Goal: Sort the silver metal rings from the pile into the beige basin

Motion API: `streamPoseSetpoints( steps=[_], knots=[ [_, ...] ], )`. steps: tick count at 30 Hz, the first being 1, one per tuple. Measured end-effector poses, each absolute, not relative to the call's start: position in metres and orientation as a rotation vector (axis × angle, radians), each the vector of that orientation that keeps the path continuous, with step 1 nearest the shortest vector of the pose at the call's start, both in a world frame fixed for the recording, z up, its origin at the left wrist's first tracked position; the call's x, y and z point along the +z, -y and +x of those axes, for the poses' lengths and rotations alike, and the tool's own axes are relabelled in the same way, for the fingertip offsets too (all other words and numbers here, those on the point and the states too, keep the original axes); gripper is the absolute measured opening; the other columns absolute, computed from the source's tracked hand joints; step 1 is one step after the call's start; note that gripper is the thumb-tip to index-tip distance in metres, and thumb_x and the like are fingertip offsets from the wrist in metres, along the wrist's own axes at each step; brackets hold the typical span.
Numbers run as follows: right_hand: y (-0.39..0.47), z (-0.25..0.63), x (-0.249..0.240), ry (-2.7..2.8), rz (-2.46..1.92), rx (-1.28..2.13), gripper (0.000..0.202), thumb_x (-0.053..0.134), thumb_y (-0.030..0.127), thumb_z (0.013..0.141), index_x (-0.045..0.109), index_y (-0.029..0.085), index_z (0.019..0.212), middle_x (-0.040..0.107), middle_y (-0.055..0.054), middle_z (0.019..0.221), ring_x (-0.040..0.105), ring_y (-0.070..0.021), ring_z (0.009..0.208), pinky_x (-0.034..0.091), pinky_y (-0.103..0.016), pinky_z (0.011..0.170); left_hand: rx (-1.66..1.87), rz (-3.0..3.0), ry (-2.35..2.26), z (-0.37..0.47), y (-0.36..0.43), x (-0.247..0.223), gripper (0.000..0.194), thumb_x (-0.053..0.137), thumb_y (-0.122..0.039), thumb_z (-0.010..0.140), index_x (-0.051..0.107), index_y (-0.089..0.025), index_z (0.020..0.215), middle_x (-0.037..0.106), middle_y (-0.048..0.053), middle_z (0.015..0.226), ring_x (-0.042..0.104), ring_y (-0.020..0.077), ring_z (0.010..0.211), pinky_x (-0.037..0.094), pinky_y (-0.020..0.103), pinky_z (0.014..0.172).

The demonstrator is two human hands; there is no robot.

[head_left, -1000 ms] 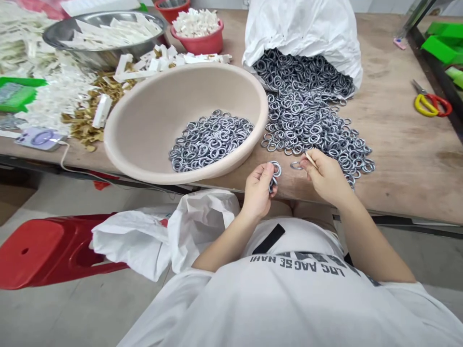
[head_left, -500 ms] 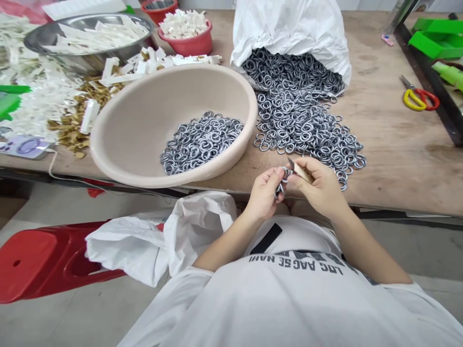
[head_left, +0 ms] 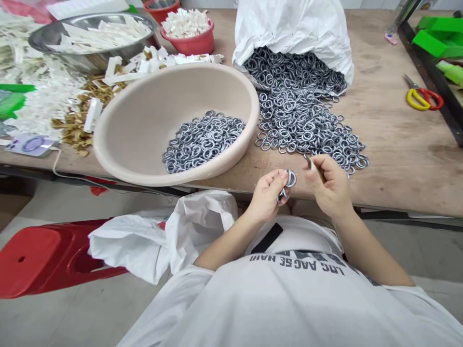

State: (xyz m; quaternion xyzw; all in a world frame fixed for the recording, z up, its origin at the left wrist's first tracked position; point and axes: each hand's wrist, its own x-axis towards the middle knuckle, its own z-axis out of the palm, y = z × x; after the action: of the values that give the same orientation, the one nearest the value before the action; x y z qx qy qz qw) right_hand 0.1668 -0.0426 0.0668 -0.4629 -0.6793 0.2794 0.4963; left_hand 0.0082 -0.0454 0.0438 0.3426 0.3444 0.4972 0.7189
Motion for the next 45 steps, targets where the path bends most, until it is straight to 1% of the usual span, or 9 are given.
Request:
streamPoseSetpoints(
  steps=[5, 9, 20, 25, 27, 30, 33, 39, 45],
  knots=[
    [0.058, 0.167, 0.071, 2.023, -1.098, 0.411, 0.024, 0.058, 0.036, 0.097, 0.063, 0.019, 0.081, 0.062, -0.001, 0.073, 0.056, -0.0135, 0.066, 0.038, -0.029, 0.064, 1.090, 0.720, -0.753, 0.007, 0.044, 0.046, 0.042, 0.072, -0.054, 0.081, 0.056, -0.015, 0.078, 0.045, -0.006, 0.058, 0.036, 0.0023, 0.042, 0.025, 0.015, 0.037],
    [0.056, 0.165, 0.071, 2.076, -1.133, 0.303, 0.028, 0.056, 0.038, 0.098, 0.061, 0.020, 0.076, 0.063, -0.001, 0.071, 0.055, -0.0127, 0.063, 0.035, -0.029, 0.061, 1.078, 0.720, -0.767, 0.008, 0.045, 0.047, 0.043, 0.073, -0.055, 0.079, 0.056, -0.015, 0.078, 0.046, -0.006, 0.059, 0.036, 0.0022, 0.042, 0.026, 0.015, 0.037],
    [0.053, 0.171, 0.072, 2.081, -1.189, 0.459, 0.032, 0.053, 0.042, 0.098, 0.063, 0.021, 0.075, 0.065, -0.002, 0.070, 0.054, -0.0141, 0.063, 0.035, -0.030, 0.061, 1.021, 0.821, -0.770, 0.002, 0.046, 0.043, 0.045, 0.073, -0.057, 0.077, 0.055, -0.016, 0.073, 0.047, -0.005, 0.057, 0.038, 0.0036, 0.043, 0.026, 0.017, 0.038],
    [0.026, 0.187, 0.059, 1.782, -1.463, 0.456, 0.039, 0.049, 0.050, 0.099, 0.063, 0.021, 0.077, 0.054, 0.002, 0.059, 0.048, -0.0138, 0.056, 0.032, -0.029, 0.058, 0.856, 0.874, -0.740, 0.003, 0.053, 0.038, 0.041, 0.073, -0.054, 0.079, 0.058, -0.016, 0.075, 0.050, -0.004, 0.056, 0.042, 0.0048, 0.043, 0.028, 0.018, 0.040],
    [0.013, 0.185, 0.054, 1.784, -1.465, 0.475, 0.038, 0.048, 0.051, 0.099, 0.065, 0.021, 0.083, 0.057, 0.002, 0.064, 0.051, -0.0149, 0.060, 0.034, -0.029, 0.060, 0.937, 0.790, -0.760, 0.002, 0.051, 0.037, 0.041, 0.072, -0.053, 0.080, 0.055, -0.016, 0.075, 0.047, -0.005, 0.056, 0.040, 0.0043, 0.042, 0.026, 0.018, 0.039],
    [-0.009, 0.170, 0.051, 2.015, -1.505, 0.385, 0.028, 0.058, 0.047, 0.095, 0.068, 0.022, 0.103, 0.069, -0.004, 0.090, 0.061, -0.0202, 0.078, 0.039, -0.030, 0.067, 1.050, 0.682, -0.771, -0.004, 0.043, 0.038, 0.038, 0.071, -0.049, 0.082, 0.051, -0.017, 0.077, 0.045, -0.006, 0.058, 0.040, 0.0041, 0.042, 0.025, 0.017, 0.039],
    [-0.030, 0.150, 0.051, 2.262, -1.698, 0.222, 0.028, 0.062, 0.039, 0.093, 0.067, 0.023, 0.115, 0.069, -0.011, 0.111, 0.065, -0.0255, 0.089, 0.041, -0.032, 0.070, 1.103, 0.575, -0.772, -0.011, 0.039, 0.041, 0.035, 0.071, -0.045, 0.082, 0.049, -0.018, 0.079, 0.044, -0.007, 0.060, 0.040, 0.0032, 0.043, 0.025, 0.016, 0.039],
    [-0.043, 0.137, 0.049, 2.411, -1.806, 0.064, 0.028, 0.050, 0.037, 0.099, 0.067, 0.020, 0.114, 0.066, -0.015, 0.112, 0.068, -0.0282, 0.089, 0.041, -0.035, 0.069, 1.178, 0.458, -0.802, -0.024, 0.037, 0.041, 0.033, 0.073, -0.040, 0.078, 0.050, -0.017, 0.080, 0.047, -0.007, 0.064, 0.041, 0.0019, 0.045, 0.027, 0.014, 0.039],
    [-0.016, 0.163, 0.045, 2.241, -1.578, 0.328, 0.018, 0.055, 0.033, 0.097, 0.066, 0.020, 0.100, 0.064, -0.010, 0.101, 0.063, -0.0245, 0.086, 0.041, -0.035, 0.071, 1.212, 0.397, -0.870, -0.019, 0.028, 0.040, 0.035, 0.076, -0.041, 0.073, 0.057, -0.017, 0.091, 0.056, -0.005, 0.070, 0.045, 0.0020, 0.046, 0.029, 0.014, 0.040]
  ],
)
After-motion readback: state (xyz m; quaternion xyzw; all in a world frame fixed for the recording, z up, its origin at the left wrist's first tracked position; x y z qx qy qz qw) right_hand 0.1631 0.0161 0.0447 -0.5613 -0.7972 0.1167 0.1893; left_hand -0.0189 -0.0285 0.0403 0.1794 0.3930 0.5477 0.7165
